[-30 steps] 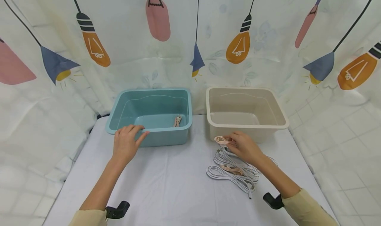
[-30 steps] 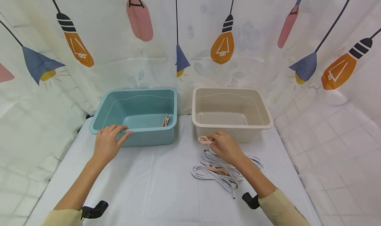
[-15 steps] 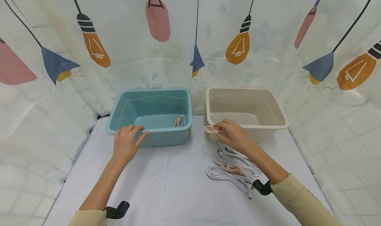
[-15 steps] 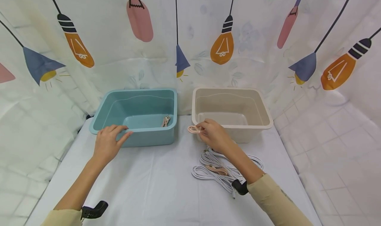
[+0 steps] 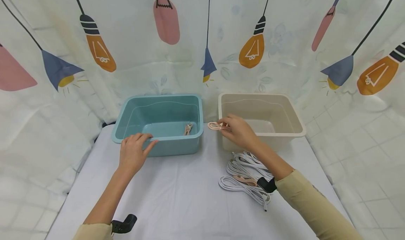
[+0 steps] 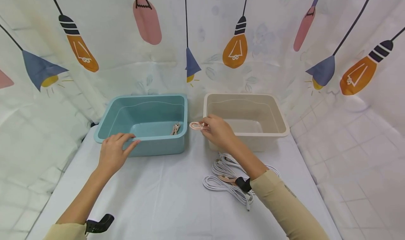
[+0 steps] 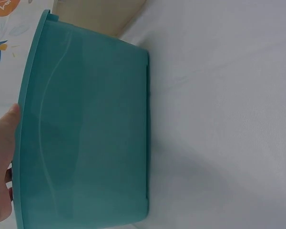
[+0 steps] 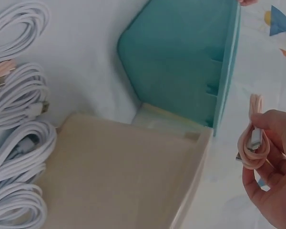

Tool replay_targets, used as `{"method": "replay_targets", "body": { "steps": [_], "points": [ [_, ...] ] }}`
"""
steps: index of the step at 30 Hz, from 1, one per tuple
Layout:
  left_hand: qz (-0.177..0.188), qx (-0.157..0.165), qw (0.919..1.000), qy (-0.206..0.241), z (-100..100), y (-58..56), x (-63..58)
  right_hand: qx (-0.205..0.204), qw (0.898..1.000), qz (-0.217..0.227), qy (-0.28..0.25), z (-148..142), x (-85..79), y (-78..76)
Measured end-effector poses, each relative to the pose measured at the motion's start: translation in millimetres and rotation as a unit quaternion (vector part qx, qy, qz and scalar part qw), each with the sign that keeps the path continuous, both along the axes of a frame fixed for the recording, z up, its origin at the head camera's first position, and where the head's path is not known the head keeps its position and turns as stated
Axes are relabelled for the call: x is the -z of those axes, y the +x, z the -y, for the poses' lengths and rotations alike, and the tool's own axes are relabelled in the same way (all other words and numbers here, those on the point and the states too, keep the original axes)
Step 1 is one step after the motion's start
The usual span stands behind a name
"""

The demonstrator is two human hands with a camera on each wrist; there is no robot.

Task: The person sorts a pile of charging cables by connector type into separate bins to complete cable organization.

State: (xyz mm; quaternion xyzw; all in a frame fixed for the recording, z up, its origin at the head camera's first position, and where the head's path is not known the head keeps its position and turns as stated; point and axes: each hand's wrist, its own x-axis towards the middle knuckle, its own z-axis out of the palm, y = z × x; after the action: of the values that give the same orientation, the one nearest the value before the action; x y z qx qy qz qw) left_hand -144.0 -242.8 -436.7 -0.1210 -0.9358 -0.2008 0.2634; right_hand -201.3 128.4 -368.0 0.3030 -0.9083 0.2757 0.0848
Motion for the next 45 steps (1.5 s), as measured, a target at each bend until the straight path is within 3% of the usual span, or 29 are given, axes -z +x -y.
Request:
{"method": "replay_targets", "body": {
  "steps": [10, 32, 45],
  "points": [
    [-0.008, 0.0, 1.0, 0.001, 1, 0.1, 2.0, -0.004, 1.0, 0.006, -0.005, 20, -9.8, -16.6],
    [-0.004, -0.001, 1.0, 0.003, 1, 0.3, 2.9, 0.026, 0.996, 0.07, 0.047, 73, -27.5, -50.3],
    [-0.003, -0.002, 1.0, 0.003, 2, -2.0, 3.5, 0.014, 0.994, 0.07, 0.077, 98, -34.4, -69.3]
  ]
}}
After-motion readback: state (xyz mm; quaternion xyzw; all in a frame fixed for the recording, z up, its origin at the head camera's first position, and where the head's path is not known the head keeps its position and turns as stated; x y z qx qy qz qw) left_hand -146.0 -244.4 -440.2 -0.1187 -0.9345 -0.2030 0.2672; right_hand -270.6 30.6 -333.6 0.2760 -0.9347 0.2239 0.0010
